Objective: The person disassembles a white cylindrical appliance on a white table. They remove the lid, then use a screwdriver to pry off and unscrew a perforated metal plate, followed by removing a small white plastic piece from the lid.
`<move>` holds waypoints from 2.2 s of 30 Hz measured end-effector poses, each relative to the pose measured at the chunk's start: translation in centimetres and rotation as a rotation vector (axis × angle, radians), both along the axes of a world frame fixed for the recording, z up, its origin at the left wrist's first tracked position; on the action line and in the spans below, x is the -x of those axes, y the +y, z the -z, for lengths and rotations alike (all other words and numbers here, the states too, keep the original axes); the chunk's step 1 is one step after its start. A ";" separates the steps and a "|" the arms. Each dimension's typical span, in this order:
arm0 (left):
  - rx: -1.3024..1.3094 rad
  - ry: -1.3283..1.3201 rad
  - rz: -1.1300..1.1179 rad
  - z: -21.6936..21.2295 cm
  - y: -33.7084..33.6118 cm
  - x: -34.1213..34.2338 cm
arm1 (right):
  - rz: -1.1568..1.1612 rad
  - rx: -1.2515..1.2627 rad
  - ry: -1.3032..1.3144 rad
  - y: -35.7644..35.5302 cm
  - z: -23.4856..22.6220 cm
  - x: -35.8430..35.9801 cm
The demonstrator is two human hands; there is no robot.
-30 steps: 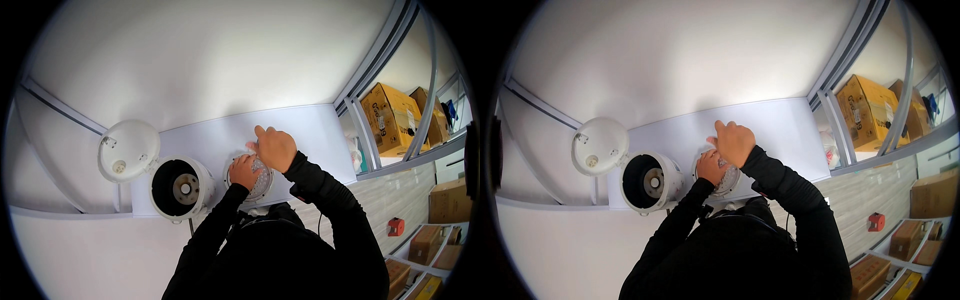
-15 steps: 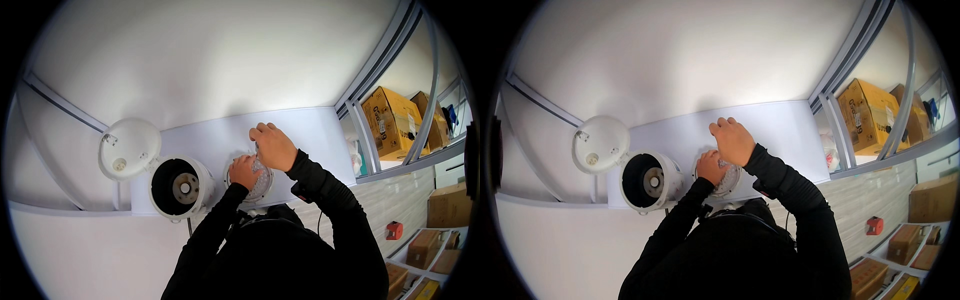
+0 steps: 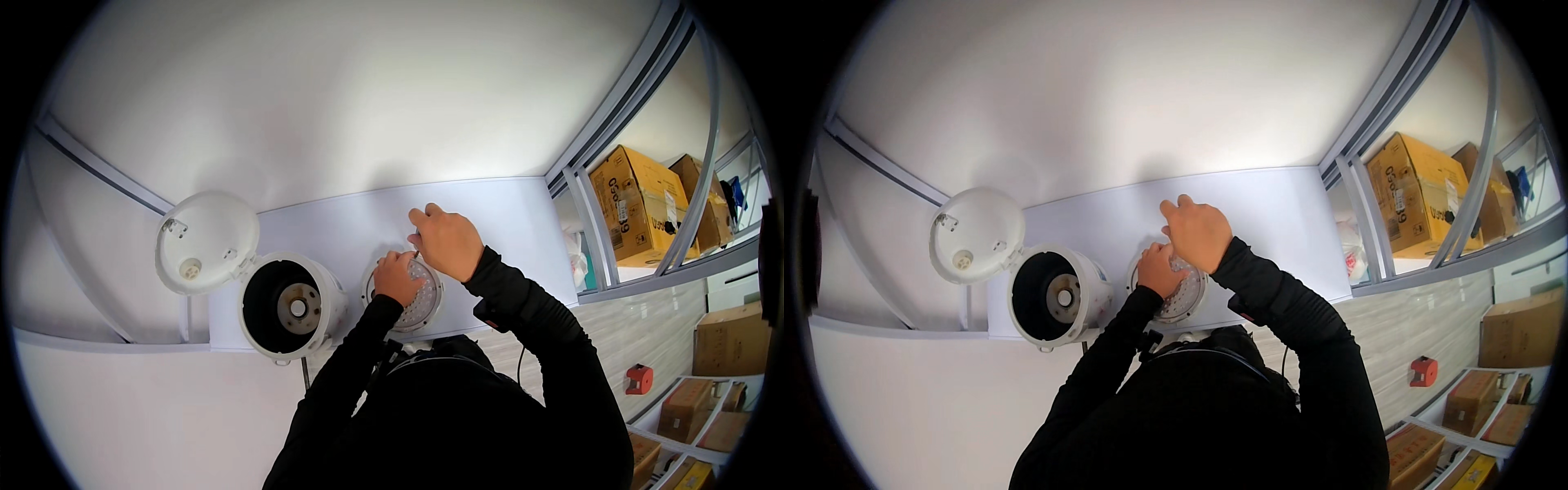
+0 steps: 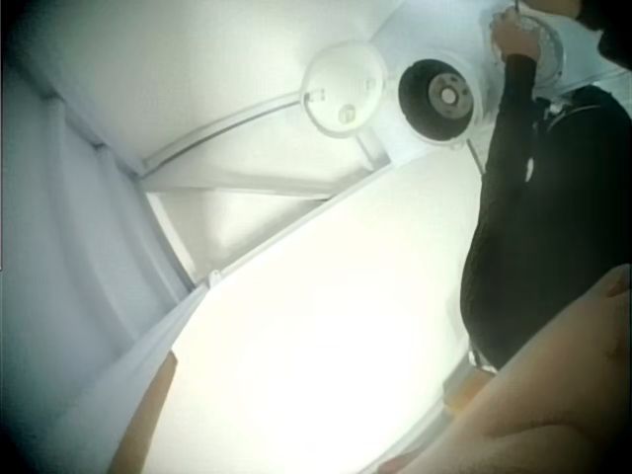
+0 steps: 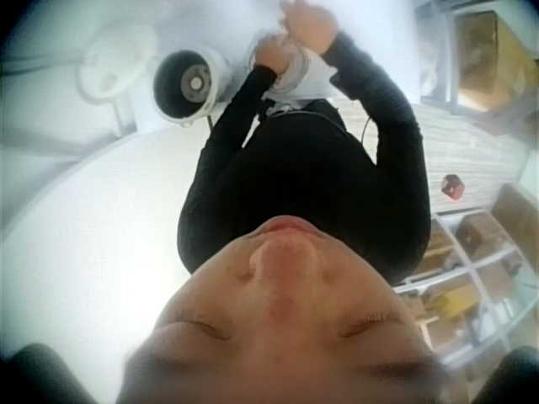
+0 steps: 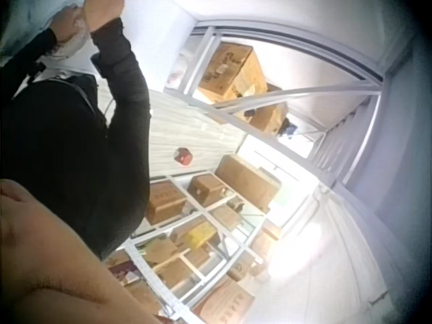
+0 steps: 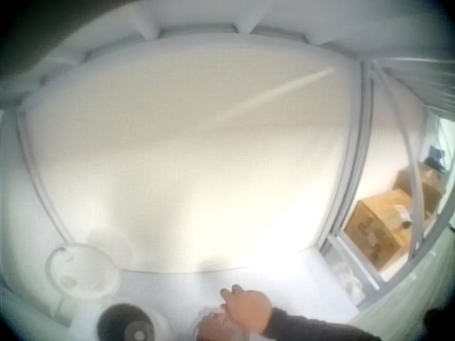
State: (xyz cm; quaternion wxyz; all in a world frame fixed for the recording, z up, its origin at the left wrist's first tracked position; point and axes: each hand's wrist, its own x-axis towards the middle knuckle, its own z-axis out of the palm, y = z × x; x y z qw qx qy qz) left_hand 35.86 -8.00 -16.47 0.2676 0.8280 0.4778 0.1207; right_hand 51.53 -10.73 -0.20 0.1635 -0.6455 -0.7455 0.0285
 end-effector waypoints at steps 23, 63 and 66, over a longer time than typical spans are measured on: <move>-0.077 -0.129 -0.048 1.9 1.4 -1.2 | -0.183 -0.094 0.207 0.3 -0.7 -1.3; -0.131 -0.261 0.048 2.6 0.9 -0.3 | 0.060 -0.187 0.409 -4.6 -2.7 -4.2; -0.166 -0.267 0.055 2.6 0.7 -0.2 | 0.054 -0.191 0.412 -4.7 -2.5 -4.3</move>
